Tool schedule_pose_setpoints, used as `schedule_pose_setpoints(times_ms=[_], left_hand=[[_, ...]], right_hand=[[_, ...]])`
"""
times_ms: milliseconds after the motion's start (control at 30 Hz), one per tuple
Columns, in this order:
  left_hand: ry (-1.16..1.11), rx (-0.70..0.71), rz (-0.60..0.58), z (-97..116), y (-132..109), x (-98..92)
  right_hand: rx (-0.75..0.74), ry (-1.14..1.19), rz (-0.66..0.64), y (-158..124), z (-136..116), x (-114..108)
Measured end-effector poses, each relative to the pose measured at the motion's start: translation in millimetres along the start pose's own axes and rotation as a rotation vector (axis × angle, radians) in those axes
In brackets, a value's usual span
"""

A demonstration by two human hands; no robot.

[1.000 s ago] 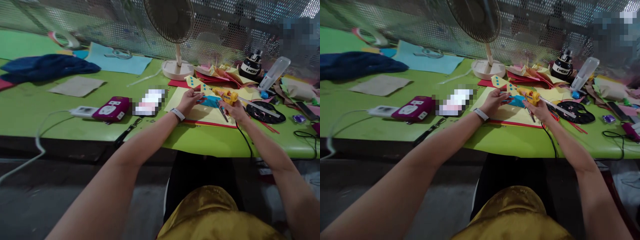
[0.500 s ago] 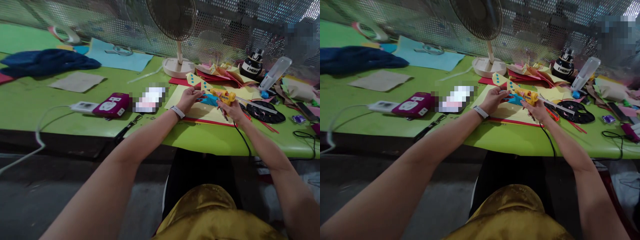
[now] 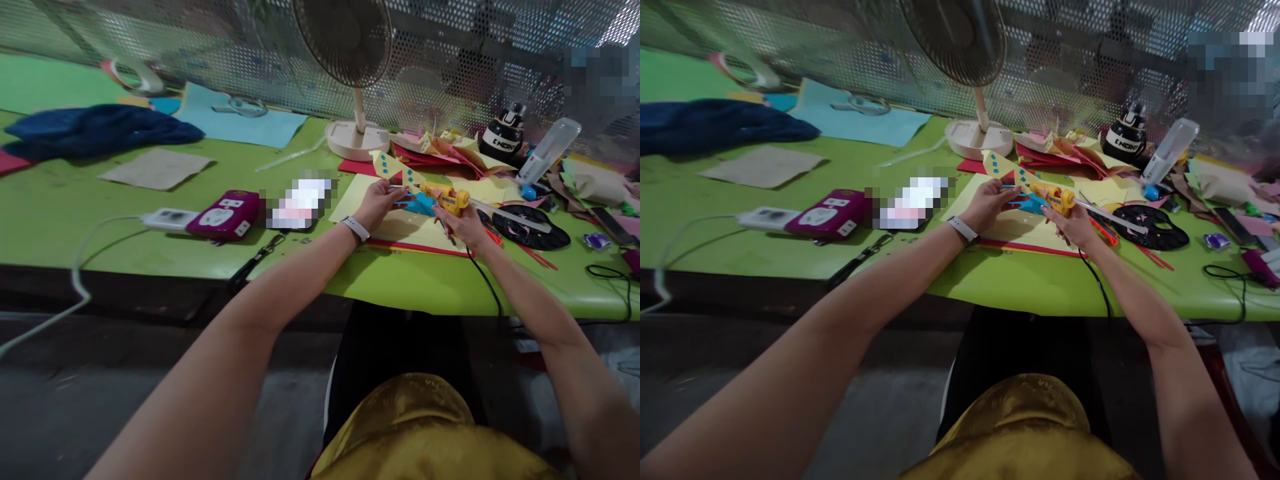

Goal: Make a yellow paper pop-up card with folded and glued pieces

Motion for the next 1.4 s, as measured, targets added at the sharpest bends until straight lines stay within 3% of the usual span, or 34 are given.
schedule_pose_setpoints(times_ms=[467, 700, 1400], left_hand=[[-0.024, 0.024, -0.041, -4.0, 4.3, -0.4], [0.007, 0.055, 0.032, -1.9, 5.9, -7.4], [0.011, 0.031, 0.05, 4.1, -1.8, -2.5]], right_hand=[[0.014, 0.024, 0.004, -0.2, 4.0, 2.2], [0.032, -0.002, 0.012, -0.3, 4.0, 1.2], [0.034, -0.004, 0.038, -0.9, 4.1, 0.4]])
Point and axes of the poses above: each hand's wrist, its own y-axis towards the middle knuckle, its own x-axis out of the palm, z = x × y, the point moved 8 cm from there along y, towards the middle knuckle, and after that the axes turned 2 degrees about z, right-handed, at the moved point
